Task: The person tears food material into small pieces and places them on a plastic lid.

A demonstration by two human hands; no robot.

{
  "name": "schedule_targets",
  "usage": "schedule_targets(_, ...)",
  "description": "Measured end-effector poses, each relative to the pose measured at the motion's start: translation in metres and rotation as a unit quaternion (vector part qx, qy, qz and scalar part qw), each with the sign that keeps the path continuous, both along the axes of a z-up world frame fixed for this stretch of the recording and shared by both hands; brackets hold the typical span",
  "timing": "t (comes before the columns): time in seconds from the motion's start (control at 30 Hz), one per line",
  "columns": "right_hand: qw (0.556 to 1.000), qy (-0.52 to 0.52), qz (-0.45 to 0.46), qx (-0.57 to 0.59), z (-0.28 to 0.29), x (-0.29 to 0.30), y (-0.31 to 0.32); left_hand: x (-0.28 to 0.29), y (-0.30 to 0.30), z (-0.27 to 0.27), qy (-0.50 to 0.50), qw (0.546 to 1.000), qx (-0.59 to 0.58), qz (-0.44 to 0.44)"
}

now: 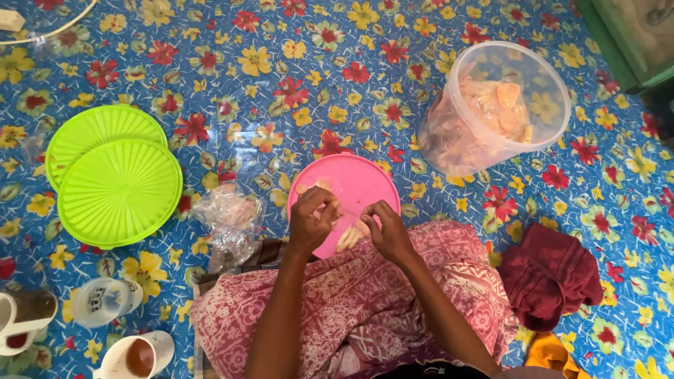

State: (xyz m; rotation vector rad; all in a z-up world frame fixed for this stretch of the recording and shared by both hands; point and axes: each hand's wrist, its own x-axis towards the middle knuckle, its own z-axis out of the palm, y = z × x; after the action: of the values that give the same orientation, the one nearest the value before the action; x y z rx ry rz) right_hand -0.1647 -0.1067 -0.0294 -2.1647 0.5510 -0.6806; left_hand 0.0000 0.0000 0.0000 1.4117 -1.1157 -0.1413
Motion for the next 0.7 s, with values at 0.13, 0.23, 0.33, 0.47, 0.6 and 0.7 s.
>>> schedule_targets(0.13, 1.000, 0.001, -0.019, 0.012, -0.001, -0.003, -0.002, 0.010, 0.002, -0.004, 0.001, 1.000, -0.002, 0.011)
schedule_targets(0.23, 0.999, -0.011, -0.029, 0.024, 0.009, 0.002, 0.002, 0.003, -0.003, -0.014, -0.002, 1.000, 0.015, 0.009)
schedule_targets(0.33, 0.999, -0.025, -0.017, 0.028, 0.018, 0.012, 0.006, -0.010, -0.010, -0.017, 0.009, 0.999, 0.029, -0.019)
schedule_targets(0.47, 0.998, -0.053, -0.002, 0.032, 0.020, 0.020, 0.007, -0.011, -0.011, -0.008, -0.008, 0.998, 0.049, -0.041)
schedule_targets(0.6, 0.997, -0.064, -0.009, 0.032, 0.016, 0.020, 0.007, -0.011, -0.011, -0.010, -0.006, 0.998, 0.054, -0.044)
schedule_targets(0.7, 0.998, -0.054, -0.010, 0.037, 0.014, 0.017, 0.007, -0.011, -0.010, -0.006, -0.007, 0.998, 0.047, -0.042)
